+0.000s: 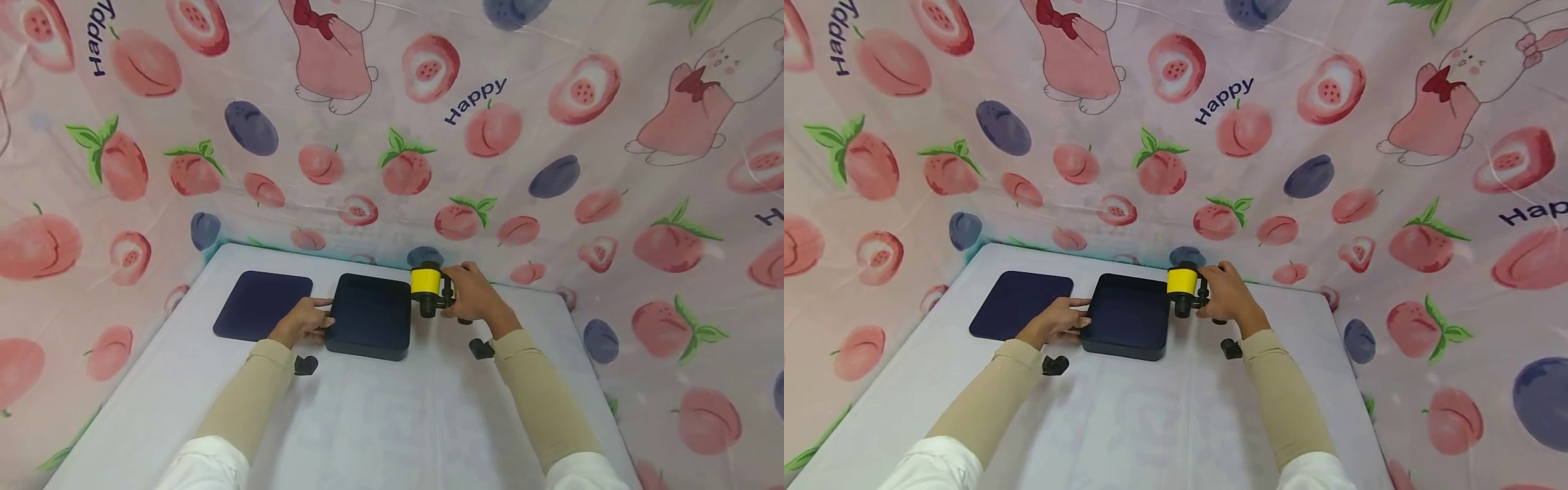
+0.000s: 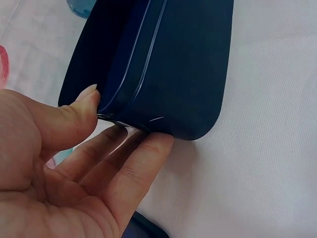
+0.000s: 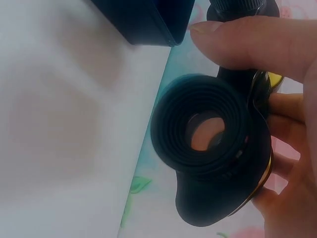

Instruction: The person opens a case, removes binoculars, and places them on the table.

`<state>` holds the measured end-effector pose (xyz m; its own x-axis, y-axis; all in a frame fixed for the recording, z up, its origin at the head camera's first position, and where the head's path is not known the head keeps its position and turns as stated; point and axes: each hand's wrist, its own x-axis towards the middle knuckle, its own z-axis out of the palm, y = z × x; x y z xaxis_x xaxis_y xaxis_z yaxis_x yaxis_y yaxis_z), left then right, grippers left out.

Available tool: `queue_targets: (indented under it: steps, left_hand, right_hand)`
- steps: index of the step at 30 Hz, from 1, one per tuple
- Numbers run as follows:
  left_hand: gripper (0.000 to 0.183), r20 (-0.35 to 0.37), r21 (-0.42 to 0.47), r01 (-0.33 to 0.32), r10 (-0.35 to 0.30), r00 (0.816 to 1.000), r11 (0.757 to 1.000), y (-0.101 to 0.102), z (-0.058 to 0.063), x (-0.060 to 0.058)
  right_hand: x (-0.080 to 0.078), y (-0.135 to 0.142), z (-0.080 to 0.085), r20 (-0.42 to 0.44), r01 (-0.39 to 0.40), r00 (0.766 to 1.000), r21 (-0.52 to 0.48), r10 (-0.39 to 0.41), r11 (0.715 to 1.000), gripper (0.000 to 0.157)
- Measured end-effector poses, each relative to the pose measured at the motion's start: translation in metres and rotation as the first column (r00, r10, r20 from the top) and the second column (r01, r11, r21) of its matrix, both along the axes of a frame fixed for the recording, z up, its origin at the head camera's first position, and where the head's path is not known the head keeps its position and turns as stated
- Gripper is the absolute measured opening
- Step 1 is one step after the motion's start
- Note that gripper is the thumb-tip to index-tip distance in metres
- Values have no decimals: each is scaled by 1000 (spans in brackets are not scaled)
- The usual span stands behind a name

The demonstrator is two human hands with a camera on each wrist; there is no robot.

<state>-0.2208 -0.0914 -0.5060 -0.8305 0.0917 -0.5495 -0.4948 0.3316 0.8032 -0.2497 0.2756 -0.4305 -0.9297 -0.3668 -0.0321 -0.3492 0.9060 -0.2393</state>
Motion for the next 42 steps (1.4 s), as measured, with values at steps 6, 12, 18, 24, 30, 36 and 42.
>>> queue_targets:
  steps: [6,12,18,24,30,36,42]
  left_hand:
    - [67,-2,-19,-3,3,1000,1000,-1,0,-3]
    - [68,-4,-28,9,-10,1000,1000,-1,-2,-4]
    - [68,-9,-26,7,-7,1000,1000,-2,-1,-4]
    - [68,-6,-29,6,-6,1000,1000,0,-1,-3]
    - [68,0,-13,-1,1,1000,1000,1,-1,-4]
    - [68,5,-17,-8,9,1000,1000,1,-1,-4]
    - [68,4,-14,-21,21,1000,1000,2,-4,-2]
  right_hand:
    - [-3,6,-2,2,-7,1000,3,7,1000,93]
    - [-3,12,0,-12,-13,1000,-7,13,1000,93]
    - [-6,15,2,-13,-13,1000,-9,13,1000,95]
    - [-7,20,2,-2,-17,1000,-14,16,1000,94]
    - [-7,25,6,2,-9,1000,-20,9,1000,94]
    - [-6,29,6,9,-3,1000,-31,3,1000,93]
    - [-3,35,3,15,6,1000,-28,-5,1000,92]
